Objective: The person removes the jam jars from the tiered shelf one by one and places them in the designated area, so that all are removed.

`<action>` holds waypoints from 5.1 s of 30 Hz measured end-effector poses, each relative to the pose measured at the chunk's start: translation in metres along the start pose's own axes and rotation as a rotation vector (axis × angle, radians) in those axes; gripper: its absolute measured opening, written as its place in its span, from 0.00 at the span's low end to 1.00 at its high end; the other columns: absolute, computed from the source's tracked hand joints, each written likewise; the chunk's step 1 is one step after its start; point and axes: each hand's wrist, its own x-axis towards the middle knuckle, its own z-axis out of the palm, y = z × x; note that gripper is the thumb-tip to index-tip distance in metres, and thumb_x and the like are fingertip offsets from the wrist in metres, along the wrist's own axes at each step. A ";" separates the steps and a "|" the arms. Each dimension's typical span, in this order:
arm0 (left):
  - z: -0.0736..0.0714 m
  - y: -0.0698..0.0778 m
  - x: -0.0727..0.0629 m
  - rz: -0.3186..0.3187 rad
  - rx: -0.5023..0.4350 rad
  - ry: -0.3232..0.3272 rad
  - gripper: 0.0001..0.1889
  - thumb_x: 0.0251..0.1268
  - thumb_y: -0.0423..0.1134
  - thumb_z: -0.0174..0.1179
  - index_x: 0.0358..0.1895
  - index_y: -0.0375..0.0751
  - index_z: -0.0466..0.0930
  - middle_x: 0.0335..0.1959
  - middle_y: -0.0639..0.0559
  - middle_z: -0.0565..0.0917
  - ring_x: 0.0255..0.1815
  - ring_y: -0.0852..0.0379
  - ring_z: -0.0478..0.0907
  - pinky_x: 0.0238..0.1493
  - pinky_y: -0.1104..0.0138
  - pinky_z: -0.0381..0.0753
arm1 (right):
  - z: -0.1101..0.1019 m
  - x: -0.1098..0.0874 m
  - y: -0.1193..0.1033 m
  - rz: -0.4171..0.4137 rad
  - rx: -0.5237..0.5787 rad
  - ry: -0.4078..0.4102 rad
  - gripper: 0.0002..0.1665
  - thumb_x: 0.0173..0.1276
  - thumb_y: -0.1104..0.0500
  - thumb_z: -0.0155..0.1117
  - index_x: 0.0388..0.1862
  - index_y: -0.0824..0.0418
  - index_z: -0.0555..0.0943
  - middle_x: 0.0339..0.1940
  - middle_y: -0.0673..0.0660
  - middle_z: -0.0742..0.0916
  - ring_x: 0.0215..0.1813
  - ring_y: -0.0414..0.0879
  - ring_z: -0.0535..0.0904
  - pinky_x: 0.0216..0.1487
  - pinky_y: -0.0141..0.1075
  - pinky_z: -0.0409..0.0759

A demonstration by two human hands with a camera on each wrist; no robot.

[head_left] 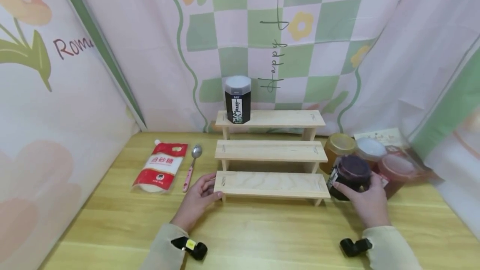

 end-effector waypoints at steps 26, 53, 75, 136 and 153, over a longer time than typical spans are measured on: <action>0.000 -0.001 -0.003 -0.006 -0.024 0.011 0.37 0.61 0.39 0.71 0.73 0.43 0.66 0.64 0.44 0.79 0.63 0.47 0.77 0.64 0.60 0.77 | -0.004 -0.002 0.004 0.024 0.059 -0.102 0.58 0.60 0.48 0.78 0.77 0.68 0.55 0.72 0.74 0.70 0.71 0.67 0.68 0.71 0.55 0.67; 0.000 -0.001 -0.004 -0.003 0.008 0.012 0.37 0.59 0.44 0.72 0.72 0.46 0.68 0.64 0.47 0.79 0.64 0.47 0.75 0.68 0.52 0.71 | -0.007 -0.002 -0.009 -0.023 0.109 -0.029 0.54 0.63 0.56 0.76 0.80 0.63 0.54 0.73 0.69 0.71 0.73 0.61 0.68 0.64 0.21 0.68; -0.004 0.001 0.000 0.008 0.024 0.023 0.36 0.62 0.41 0.71 0.72 0.44 0.67 0.64 0.46 0.79 0.63 0.48 0.76 0.67 0.53 0.73 | -0.023 -0.017 -0.067 -0.104 0.132 0.015 0.47 0.68 0.55 0.71 0.80 0.58 0.58 0.79 0.62 0.64 0.79 0.53 0.58 0.78 0.37 0.54; -0.001 0.000 0.002 0.016 -0.001 -0.020 0.36 0.62 0.45 0.71 0.72 0.46 0.67 0.63 0.48 0.80 0.62 0.49 0.77 0.67 0.54 0.73 | 0.143 0.040 -0.249 -0.273 0.024 -0.484 0.55 0.64 0.45 0.73 0.81 0.57 0.55 0.78 0.60 0.67 0.76 0.58 0.65 0.74 0.53 0.63; 0.005 0.005 0.004 0.000 0.017 -0.047 0.37 0.62 0.43 0.71 0.73 0.45 0.66 0.63 0.48 0.80 0.62 0.50 0.77 0.66 0.54 0.74 | 0.150 0.047 -0.265 -0.193 0.046 -0.455 0.54 0.63 0.42 0.73 0.79 0.60 0.57 0.74 0.61 0.72 0.73 0.56 0.67 0.73 0.52 0.65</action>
